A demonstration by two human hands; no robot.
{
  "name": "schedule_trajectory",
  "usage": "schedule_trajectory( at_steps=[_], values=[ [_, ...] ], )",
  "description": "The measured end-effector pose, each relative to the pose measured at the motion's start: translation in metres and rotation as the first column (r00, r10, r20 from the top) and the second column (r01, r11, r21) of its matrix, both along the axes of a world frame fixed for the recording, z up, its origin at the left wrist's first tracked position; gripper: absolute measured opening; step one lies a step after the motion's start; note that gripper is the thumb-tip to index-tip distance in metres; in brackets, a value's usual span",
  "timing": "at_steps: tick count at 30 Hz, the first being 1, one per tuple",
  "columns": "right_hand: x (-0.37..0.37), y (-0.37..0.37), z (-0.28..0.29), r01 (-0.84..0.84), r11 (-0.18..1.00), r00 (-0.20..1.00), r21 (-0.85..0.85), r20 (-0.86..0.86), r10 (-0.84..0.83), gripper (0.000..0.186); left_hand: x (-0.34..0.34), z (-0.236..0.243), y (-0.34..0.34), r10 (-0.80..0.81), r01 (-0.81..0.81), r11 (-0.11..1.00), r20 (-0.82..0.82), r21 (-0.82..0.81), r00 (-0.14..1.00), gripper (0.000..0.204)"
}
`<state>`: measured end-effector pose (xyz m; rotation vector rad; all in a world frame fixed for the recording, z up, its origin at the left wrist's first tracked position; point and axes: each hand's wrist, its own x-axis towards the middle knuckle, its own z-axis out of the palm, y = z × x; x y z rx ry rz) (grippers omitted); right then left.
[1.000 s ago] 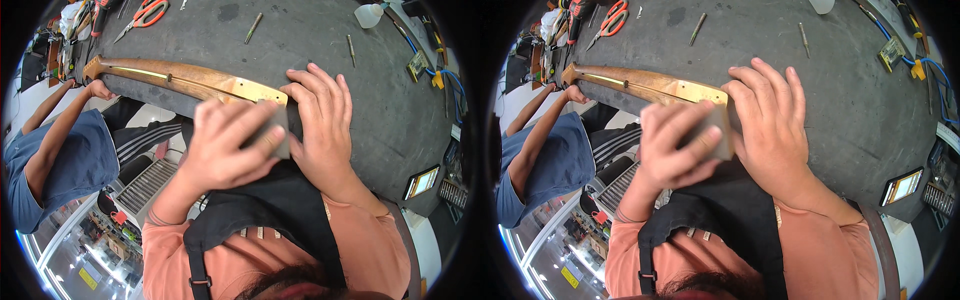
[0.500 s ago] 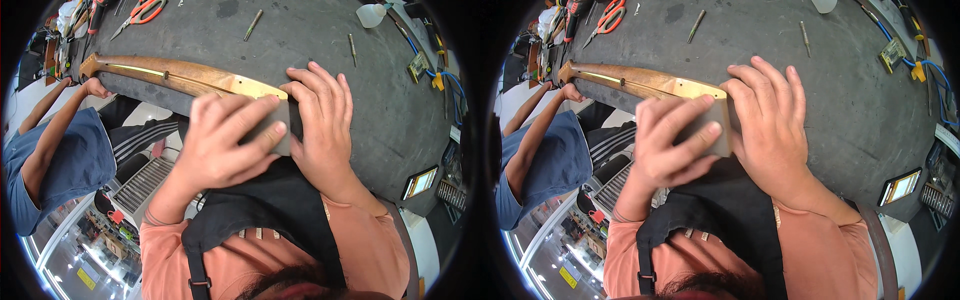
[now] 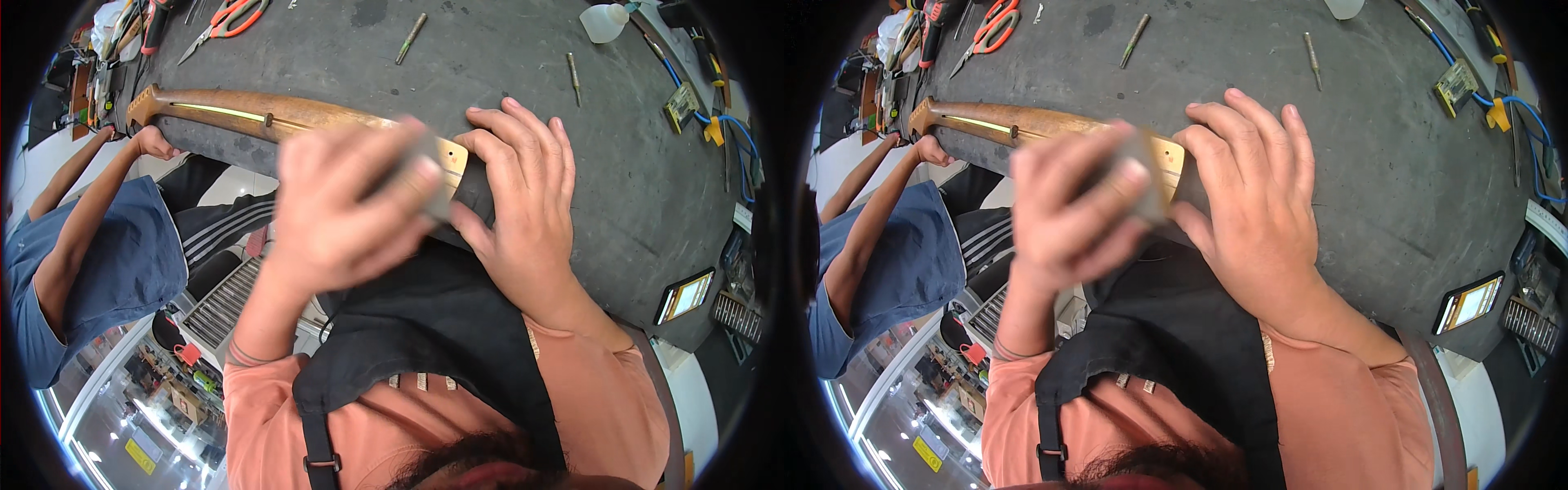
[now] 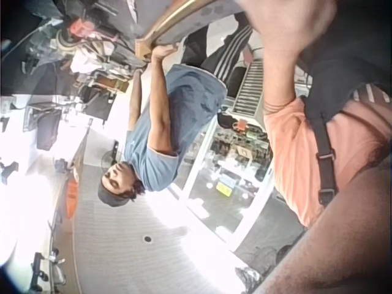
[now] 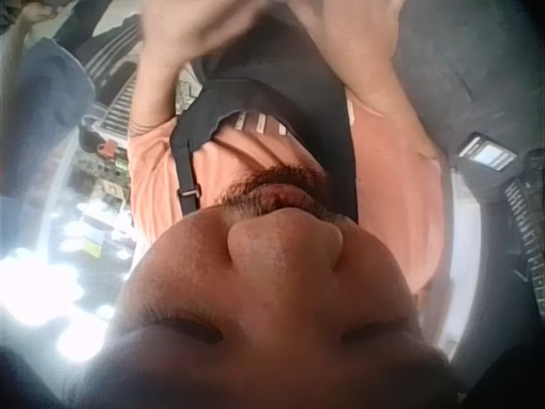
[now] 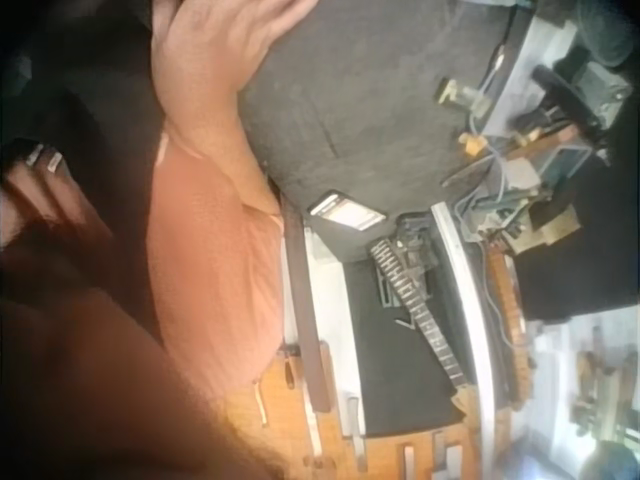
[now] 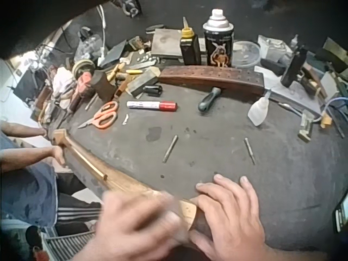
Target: The person sands a small area on the guitar neck with a sanding block and then applies glue from a small bottle into a slot on the neck. The task involves precise hand movements to prepare and treat a specific part of the instrument.
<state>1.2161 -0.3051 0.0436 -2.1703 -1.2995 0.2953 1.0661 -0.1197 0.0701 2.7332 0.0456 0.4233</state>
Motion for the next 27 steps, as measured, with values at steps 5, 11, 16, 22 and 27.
schedule_trajectory(
  at_steps=[5,11,16,22,27],
  values=[
    [-0.001,0.001,-0.006,0.000,1.000,0.999,0.023,0.040,-0.001,0.072,-0.005,-0.007,-0.009,-0.086,0.086,0.996,0.041,0.005,0.995,0.051],
    [-0.001,0.001,-0.006,0.005,1.000,0.999,0.017,0.044,-0.006,0.069,-0.012,-0.006,-0.006,-0.063,0.062,0.998,0.030,0.032,0.998,0.044],
    [-0.001,0.001,-0.003,0.001,1.000,0.999,0.005,0.032,-0.001,0.070,-0.018,-0.015,0.017,0.009,-0.017,0.997,0.102,0.074,0.995,0.047],
    [-0.002,0.000,-0.001,-0.002,1.000,1.000,-0.009,0.016,0.002,0.071,-0.021,-0.012,0.026,0.009,-0.019,0.996,0.103,0.089,0.995,0.045],
    [-0.001,0.000,-0.003,-0.001,1.000,1.000,0.008,0.014,0.001,0.071,-0.018,-0.005,0.003,-0.107,0.106,0.994,0.031,0.017,0.994,0.043]
  ],
)
